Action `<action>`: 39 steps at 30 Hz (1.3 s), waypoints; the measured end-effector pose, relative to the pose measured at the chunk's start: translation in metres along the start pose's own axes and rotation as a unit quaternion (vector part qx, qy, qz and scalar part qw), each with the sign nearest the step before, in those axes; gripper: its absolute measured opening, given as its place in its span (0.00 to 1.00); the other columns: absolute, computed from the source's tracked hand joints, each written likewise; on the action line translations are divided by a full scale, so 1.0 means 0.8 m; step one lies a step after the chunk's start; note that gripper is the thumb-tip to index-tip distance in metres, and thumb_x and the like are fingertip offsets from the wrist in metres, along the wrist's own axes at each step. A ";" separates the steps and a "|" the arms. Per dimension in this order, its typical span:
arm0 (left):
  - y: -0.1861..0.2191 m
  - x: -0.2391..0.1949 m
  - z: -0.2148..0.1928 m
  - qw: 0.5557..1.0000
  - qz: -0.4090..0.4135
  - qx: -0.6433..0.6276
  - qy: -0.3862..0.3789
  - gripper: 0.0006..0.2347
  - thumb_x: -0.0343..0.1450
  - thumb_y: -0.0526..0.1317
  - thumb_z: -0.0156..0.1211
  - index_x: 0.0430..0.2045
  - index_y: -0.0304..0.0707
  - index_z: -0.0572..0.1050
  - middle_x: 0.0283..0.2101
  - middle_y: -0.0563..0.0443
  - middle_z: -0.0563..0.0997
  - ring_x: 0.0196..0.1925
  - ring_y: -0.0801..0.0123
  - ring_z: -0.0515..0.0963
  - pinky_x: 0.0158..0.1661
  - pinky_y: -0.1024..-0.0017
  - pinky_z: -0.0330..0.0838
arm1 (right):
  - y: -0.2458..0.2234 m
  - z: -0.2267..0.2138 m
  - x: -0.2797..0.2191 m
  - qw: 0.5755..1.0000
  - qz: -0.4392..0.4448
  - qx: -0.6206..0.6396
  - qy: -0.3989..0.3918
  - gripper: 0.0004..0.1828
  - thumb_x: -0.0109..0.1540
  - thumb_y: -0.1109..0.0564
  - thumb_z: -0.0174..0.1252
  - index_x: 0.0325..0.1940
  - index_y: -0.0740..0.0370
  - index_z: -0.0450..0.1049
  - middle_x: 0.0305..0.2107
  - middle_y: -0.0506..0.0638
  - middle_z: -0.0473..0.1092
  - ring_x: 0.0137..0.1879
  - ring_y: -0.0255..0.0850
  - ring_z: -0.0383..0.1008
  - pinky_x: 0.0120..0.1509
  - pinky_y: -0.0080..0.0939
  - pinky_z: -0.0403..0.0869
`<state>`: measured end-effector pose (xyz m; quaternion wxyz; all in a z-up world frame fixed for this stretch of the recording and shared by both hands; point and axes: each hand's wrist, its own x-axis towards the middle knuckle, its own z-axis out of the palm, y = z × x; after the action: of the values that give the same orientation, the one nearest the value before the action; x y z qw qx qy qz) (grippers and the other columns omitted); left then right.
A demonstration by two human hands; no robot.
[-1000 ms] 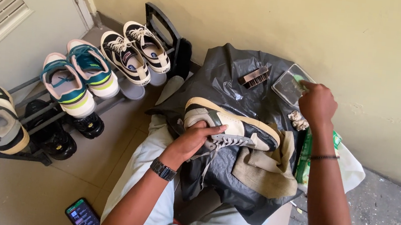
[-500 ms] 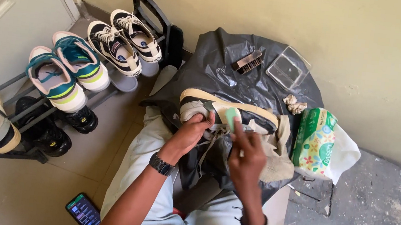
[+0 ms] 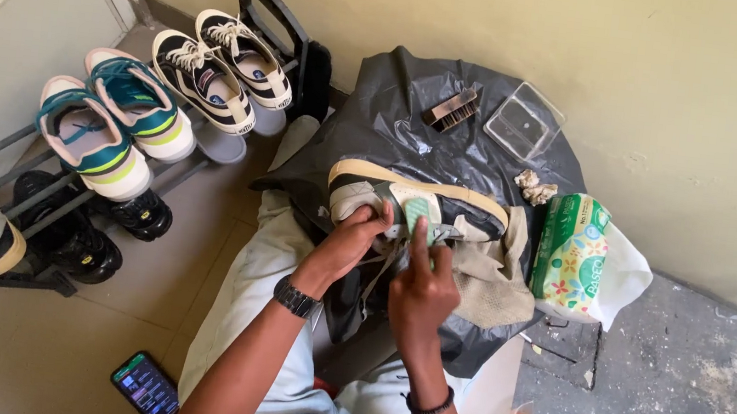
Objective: The person scrubs a white sneaker with a green brush, focusing on the upper, sides, and sole. They rotate the shoe to access different areas and finish by adjusting the laces.
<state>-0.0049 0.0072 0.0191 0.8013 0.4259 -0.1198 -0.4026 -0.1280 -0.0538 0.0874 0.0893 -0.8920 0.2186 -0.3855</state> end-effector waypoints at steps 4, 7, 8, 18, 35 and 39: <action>0.051 -0.033 0.026 0.999 -0.021 0.009 0.028 0.20 0.77 0.51 0.56 0.58 0.37 0.69 0.64 0.50 0.62 0.67 0.69 0.56 0.70 0.55 0.50 | -0.022 0.002 0.030 0.999 -0.041 0.016 0.015 0.31 0.60 0.70 0.55 0.64 0.45 0.77 0.27 0.46 0.68 0.18 0.48 0.65 0.23 0.43 0.65; 0.035 -0.019 0.013 0.999 -0.027 0.018 0.029 0.23 0.77 0.53 0.58 0.60 0.36 0.67 0.68 0.45 0.61 0.69 0.66 0.58 0.71 0.55 0.50 | -0.029 0.002 0.041 0.998 -0.055 0.009 0.011 0.31 0.61 0.67 0.57 0.66 0.44 0.76 0.28 0.44 0.66 0.20 0.50 0.66 0.23 0.47 0.66; 0.033 -0.016 0.011 0.999 -0.029 0.010 0.031 0.21 0.77 0.52 0.58 0.58 0.37 0.68 0.66 0.45 0.62 0.68 0.67 0.58 0.70 0.56 0.51 | -0.029 0.000 0.038 0.999 -0.050 0.010 0.003 0.32 0.61 0.68 0.56 0.67 0.43 0.75 0.29 0.44 0.66 0.20 0.50 0.66 0.23 0.46 0.67; -0.013 0.000 -0.013 0.998 -0.036 0.035 0.030 0.23 0.78 0.52 0.56 0.61 0.33 0.66 0.71 0.36 0.58 0.74 0.55 0.52 0.70 0.46 0.44 | 0.002 -0.005 0.005 0.997 -0.068 -0.040 -0.008 0.37 0.56 0.69 0.56 0.68 0.42 0.74 0.31 0.44 0.66 0.21 0.48 0.66 0.25 0.47 0.69; -0.018 0.018 -0.021 0.998 -0.063 0.014 -0.005 0.27 0.78 0.52 0.55 0.68 0.36 0.59 0.73 0.33 0.49 0.74 0.43 0.46 0.69 0.40 0.42 | 0.041 -0.014 -0.012 0.990 -0.085 -0.114 0.009 0.35 0.59 0.67 0.58 0.69 0.41 0.73 0.31 0.45 0.65 0.21 0.46 0.68 0.25 0.40 0.70; -0.021 0.016 -0.027 0.996 -0.080 0.035 0.003 0.29 0.78 0.53 0.54 0.70 0.35 0.55 0.76 0.30 0.41 0.77 0.37 0.38 0.70 0.38 0.35 | 0.027 0.000 0.021 0.986 -0.087 -0.134 0.040 0.38 0.58 0.67 0.56 0.70 0.38 0.72 0.32 0.44 0.66 0.21 0.45 0.69 0.25 0.41 0.71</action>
<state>0.0059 0.0051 -0.0088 0.7516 0.4628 -0.0971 -0.4600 -0.1242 -0.0806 0.0912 -0.0737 -0.8955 0.1928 -0.3943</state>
